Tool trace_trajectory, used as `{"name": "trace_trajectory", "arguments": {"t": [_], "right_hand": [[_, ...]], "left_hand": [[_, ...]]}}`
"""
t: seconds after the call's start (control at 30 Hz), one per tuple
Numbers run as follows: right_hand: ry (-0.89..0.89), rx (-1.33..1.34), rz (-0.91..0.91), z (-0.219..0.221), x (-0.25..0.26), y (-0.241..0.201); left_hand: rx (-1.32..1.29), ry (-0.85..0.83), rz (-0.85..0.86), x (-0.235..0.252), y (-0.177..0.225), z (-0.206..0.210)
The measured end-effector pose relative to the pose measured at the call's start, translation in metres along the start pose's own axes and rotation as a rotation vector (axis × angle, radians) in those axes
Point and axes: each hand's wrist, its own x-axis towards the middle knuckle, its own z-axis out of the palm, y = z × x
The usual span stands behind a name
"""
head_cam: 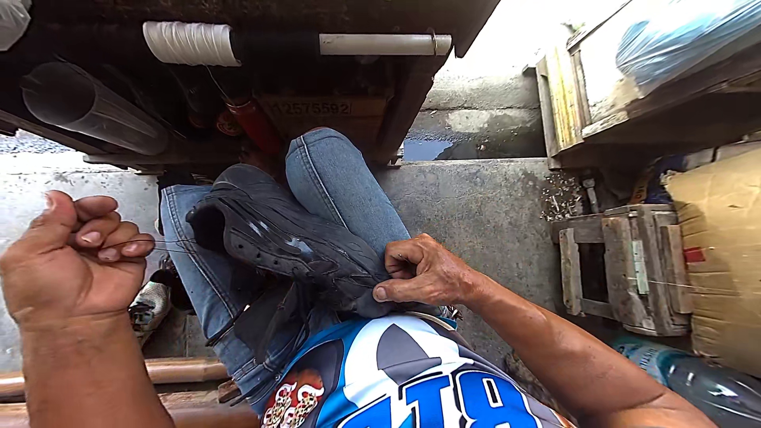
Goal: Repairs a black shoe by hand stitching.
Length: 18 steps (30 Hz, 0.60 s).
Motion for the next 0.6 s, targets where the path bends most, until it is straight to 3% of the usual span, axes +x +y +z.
{"name": "trace_trajectory", "arguments": {"t": [0.13,0.33,0.47,0.6], "right_hand": [[-0.004,-0.05,-0.001,-0.001,-0.002,-0.004],[-0.059,-0.047,0.004,-0.007,-0.008,-0.009],[-0.052,-0.038,0.041,-0.009,-0.017,-0.009],[0.14,0.003,-0.001,0.0,-0.033,0.004]], "left_hand": [[0.086,-0.011,0.001,-0.025,0.006,0.032],[0.614,-0.605,0.019,-0.085,-0.026,0.081],[0.533,-0.646,-0.107,-0.088,-0.051,0.125],[0.686,-0.641,-0.117,-0.083,-0.053,0.147]]}}
